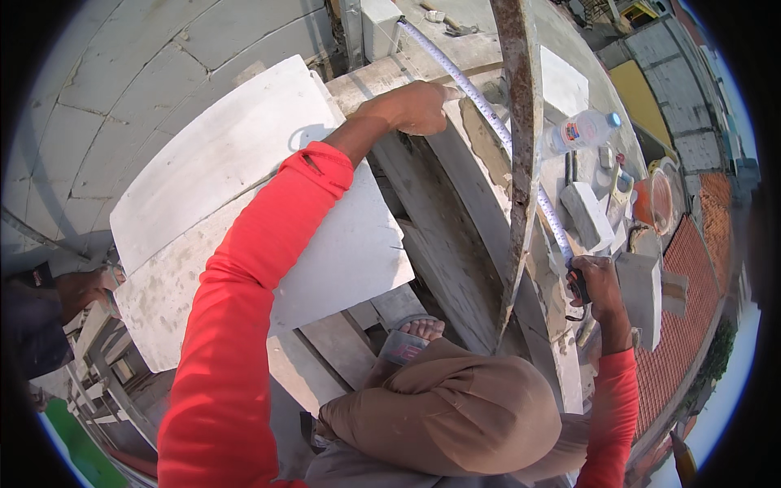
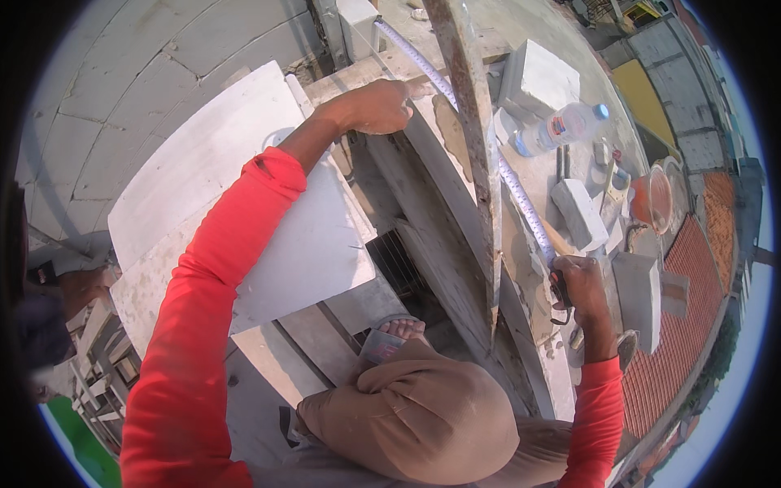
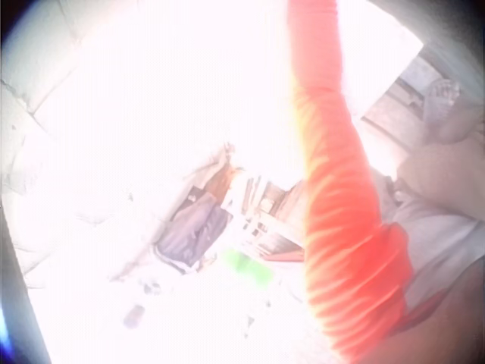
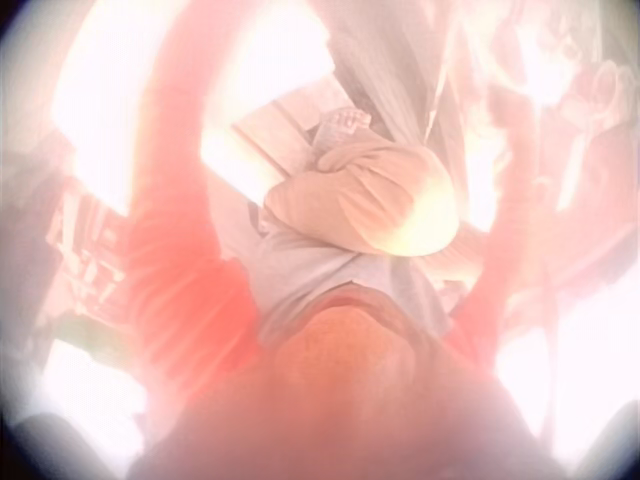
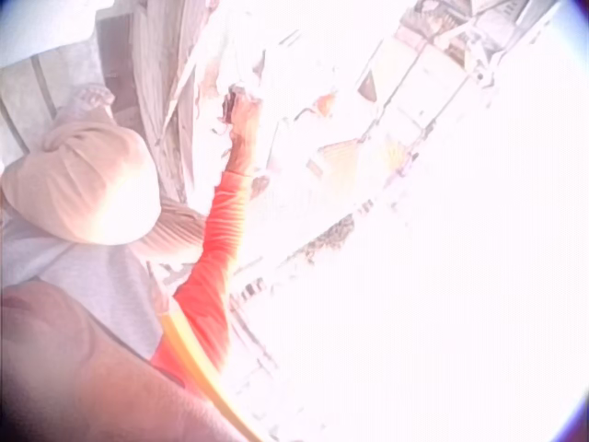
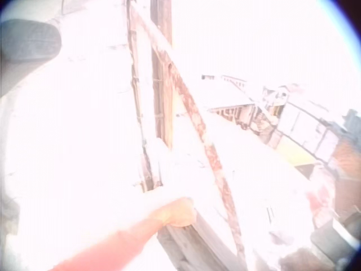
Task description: The person scoops mortar from a bucket with a trowel and spreads it onto a white block on a rooftop. They then measure the block with a tape measure and mark it with a pencil before placing the block into a wall opening.
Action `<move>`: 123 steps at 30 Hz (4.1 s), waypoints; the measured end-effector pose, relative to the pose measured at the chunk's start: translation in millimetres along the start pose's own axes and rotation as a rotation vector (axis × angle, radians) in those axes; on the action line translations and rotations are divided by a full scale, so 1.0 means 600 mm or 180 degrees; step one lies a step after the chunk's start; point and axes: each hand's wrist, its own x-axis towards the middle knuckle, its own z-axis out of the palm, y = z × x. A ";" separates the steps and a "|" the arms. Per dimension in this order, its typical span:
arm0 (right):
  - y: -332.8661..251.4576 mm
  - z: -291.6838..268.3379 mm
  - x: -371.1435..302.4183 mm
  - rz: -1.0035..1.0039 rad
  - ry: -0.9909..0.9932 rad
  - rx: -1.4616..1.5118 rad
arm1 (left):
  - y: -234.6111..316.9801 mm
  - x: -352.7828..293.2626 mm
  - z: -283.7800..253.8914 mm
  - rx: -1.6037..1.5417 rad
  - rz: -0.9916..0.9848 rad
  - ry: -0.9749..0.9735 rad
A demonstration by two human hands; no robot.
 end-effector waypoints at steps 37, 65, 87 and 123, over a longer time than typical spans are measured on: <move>0.058 -0.027 0.055 -0.0308 -0.0073 0.0142 | 0.226 -0.119 0.167 -0.0730 -0.0246 -0.1462; 0.073 -0.030 0.073 -0.0582 0.0033 0.0268 | 0.409 -0.121 0.300 -0.1798 -0.0311 -0.2094; 0.079 -0.037 0.094 -0.0397 -0.0095 0.0309 | 0.441 -0.067 0.291 -0.2289 -0.0794 -0.1808; 0.188 -0.166 -0.102 -0.0521 -0.0433 0.0731 | 0.467 -0.022 0.195 -0.3678 0.0157 0.0951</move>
